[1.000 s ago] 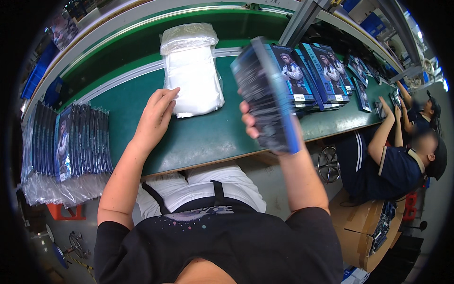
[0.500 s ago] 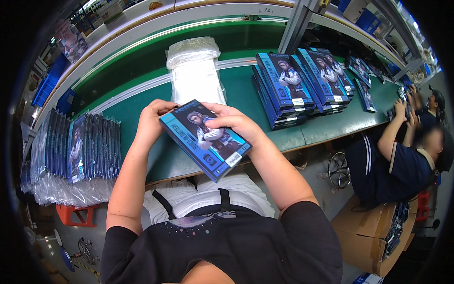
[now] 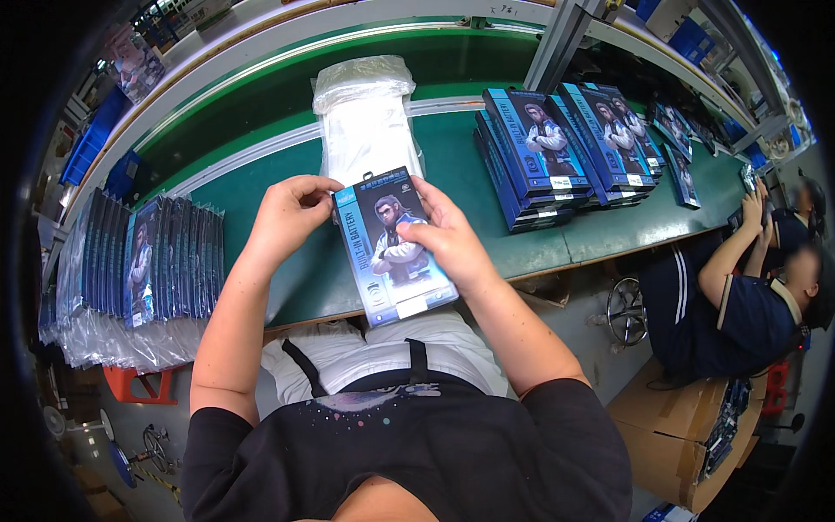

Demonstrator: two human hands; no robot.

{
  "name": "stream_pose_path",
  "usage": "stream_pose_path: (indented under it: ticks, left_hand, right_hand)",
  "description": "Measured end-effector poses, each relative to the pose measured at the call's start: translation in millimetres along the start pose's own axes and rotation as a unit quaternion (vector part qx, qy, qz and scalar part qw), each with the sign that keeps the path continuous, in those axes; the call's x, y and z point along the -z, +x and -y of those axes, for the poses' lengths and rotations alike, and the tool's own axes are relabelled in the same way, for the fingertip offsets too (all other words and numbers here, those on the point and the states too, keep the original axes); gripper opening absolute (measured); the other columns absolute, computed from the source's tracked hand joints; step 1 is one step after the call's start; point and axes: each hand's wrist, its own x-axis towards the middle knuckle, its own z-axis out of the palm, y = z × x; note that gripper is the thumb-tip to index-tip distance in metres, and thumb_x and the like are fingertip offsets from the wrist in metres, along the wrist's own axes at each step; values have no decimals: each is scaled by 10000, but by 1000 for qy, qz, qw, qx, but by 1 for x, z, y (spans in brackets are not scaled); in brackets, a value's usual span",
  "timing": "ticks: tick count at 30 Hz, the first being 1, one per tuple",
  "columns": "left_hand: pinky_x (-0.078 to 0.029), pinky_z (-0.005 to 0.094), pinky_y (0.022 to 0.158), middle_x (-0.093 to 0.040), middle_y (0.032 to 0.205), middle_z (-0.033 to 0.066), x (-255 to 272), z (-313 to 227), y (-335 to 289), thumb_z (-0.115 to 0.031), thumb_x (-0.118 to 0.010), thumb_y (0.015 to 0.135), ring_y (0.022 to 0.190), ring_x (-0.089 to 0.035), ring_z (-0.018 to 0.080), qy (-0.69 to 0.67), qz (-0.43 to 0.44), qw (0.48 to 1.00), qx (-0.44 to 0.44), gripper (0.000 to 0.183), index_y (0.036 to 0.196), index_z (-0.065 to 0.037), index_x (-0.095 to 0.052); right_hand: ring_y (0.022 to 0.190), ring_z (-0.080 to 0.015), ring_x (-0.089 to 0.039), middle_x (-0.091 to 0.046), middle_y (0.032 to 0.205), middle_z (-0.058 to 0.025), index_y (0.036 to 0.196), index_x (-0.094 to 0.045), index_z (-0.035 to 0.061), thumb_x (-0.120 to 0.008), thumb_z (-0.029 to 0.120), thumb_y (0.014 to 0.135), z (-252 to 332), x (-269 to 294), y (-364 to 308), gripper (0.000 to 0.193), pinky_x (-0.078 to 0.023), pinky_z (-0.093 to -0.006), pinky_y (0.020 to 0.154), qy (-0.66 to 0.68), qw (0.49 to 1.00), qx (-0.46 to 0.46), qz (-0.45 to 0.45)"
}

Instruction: Manually inserting items into plastic protective sleeves on a factory assembly line.

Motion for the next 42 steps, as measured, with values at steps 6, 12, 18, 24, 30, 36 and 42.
stream_pose_path:
  ticks: [6, 12, 18, 24, 30, 36, 42]
  left_hand:
    - [-480, 325, 638, -598, 782, 116, -10, -28, -33, 47, -613, 772, 704, -600, 265, 97, -48, 971, -211, 220, 967, -40, -666]
    - [-478, 361, 657, -593, 772, 106, -4, -19, -47, 31, -624, 759, 738, -594, 275, 183, -82, 963, -179, 199, 943, -40, -651]
    - [-475, 366, 672, -592, 776, 100, 2, -19, -52, 6, -601, 778, 756, -589, 265, 189, -38, 971, -144, 209, 974, -53, -638]
    - [-478, 355, 684, -592, 774, 96, 0, -19, -59, 10, -603, 771, 755, -596, 252, 172, -18, 975, -136, 215, 974, -54, -631]
    - [-478, 342, 695, -591, 775, 91, 1, -11, -72, 27, -610, 762, 758, -598, 244, 143, -38, 983, -110, 218, 969, -41, -624]
    - [-478, 334, 699, -597, 782, 98, -2, -18, -83, 31, -622, 762, 752, -600, 242, 92, -29, 986, -136, 213, 968, -23, -623]
    - [-496, 292, 739, -637, 837, 73, 1, -8, -98, 5, -638, 815, 782, -619, 174, -113, -17, 993, -32, 212, 1022, 13, -591]
  right_hand:
    - [1002, -173, -582, -564, 1142, -166, 1308, -373, -83, -652, 17, 794, -7, -10, -19, 594, -479, -280, 862, -71, 992, -53, -86]
    - [993, -166, -600, -583, 1122, -153, 1250, -428, -72, -669, -3, 785, -1, -16, -34, 528, -495, -279, 855, -30, 994, -90, -45]
    - [1138, -204, -524, -479, 1270, -186, 1385, -301, -60, -649, 29, 813, -8, -19, -43, 675, -434, -313, 959, 6, 997, -61, -37]
    - [1142, -205, -525, -498, 1256, -184, 1386, -296, -56, -617, 30, 836, -11, -29, -53, 643, -428, -324, 972, 13, 996, -57, -64]
    - [1153, -202, -515, -484, 1266, -188, 1394, -285, -52, -619, 15, 847, -12, -29, -63, 644, -436, -317, 959, 8, 997, -62, -53]
    - [1141, -187, -519, -481, 1268, -183, 1377, -300, -61, -622, 8, 848, -20, -34, -65, 624, -454, -302, 929, 0, 997, -41, -67]
    - [1003, -158, -586, -554, 1158, -171, 1147, -430, -34, -649, 1, 833, -16, -33, -69, 384, -495, -291, 851, -4, 996, -59, -62]
